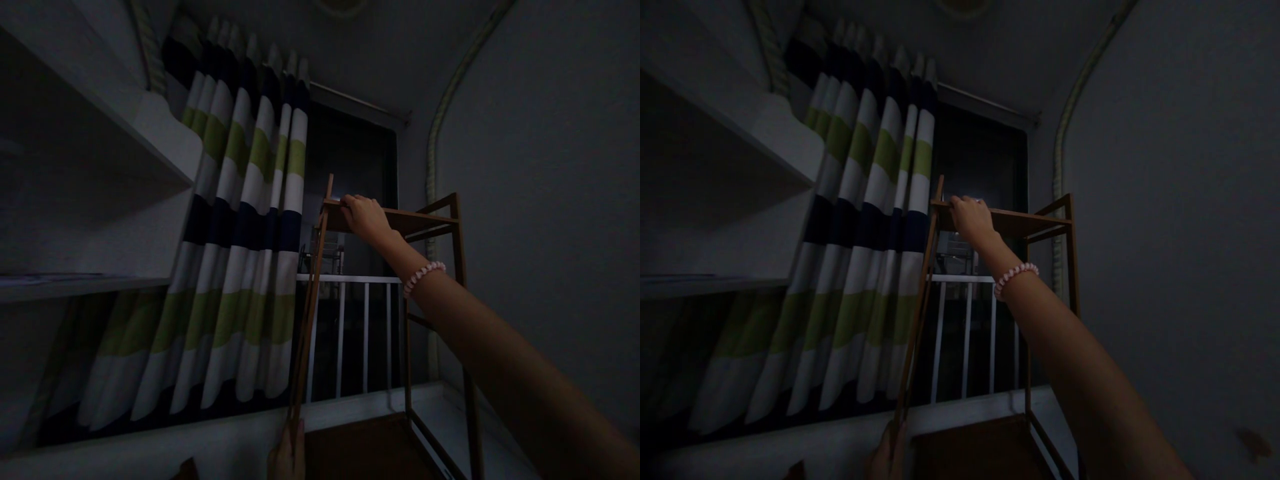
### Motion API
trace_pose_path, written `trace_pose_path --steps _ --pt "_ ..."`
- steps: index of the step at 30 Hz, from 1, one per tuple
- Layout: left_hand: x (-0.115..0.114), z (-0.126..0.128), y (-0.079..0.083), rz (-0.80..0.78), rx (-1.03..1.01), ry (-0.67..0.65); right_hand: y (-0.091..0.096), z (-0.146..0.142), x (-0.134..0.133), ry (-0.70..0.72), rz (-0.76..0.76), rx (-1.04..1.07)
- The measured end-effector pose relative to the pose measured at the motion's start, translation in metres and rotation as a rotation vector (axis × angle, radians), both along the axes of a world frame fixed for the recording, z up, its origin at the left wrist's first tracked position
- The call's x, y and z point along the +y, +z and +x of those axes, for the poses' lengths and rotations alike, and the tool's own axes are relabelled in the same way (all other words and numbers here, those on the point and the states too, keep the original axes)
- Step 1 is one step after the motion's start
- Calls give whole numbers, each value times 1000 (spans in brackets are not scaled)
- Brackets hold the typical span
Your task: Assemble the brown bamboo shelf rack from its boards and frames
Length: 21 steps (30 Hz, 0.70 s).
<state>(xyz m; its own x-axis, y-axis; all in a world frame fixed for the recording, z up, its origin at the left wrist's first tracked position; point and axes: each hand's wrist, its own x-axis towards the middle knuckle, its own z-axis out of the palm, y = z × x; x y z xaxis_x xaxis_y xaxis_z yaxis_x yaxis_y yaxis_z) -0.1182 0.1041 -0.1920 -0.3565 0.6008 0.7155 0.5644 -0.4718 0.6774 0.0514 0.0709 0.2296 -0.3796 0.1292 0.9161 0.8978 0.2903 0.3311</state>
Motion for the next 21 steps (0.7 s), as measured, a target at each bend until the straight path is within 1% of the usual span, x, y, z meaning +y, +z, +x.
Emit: trace_pose_path --steps 3,8,15,18,21 --pt "2 -2 -4 -70 9 -93 3 -5 -1 -16 1 -13" --pt "7 -3 -10 -37 -36 -88 3 -7 -2 -40 6 22" --pt "10 -2 -10 -84 -20 -93 1 -10 -7 -55 -42 -7" --pt "8 0 -8 -77 -38 -107 -3 -11 -7 -35 -34 -19" --pt "5 0 -6 -91 -56 -120 -8 -10 -6 22 24 -6"
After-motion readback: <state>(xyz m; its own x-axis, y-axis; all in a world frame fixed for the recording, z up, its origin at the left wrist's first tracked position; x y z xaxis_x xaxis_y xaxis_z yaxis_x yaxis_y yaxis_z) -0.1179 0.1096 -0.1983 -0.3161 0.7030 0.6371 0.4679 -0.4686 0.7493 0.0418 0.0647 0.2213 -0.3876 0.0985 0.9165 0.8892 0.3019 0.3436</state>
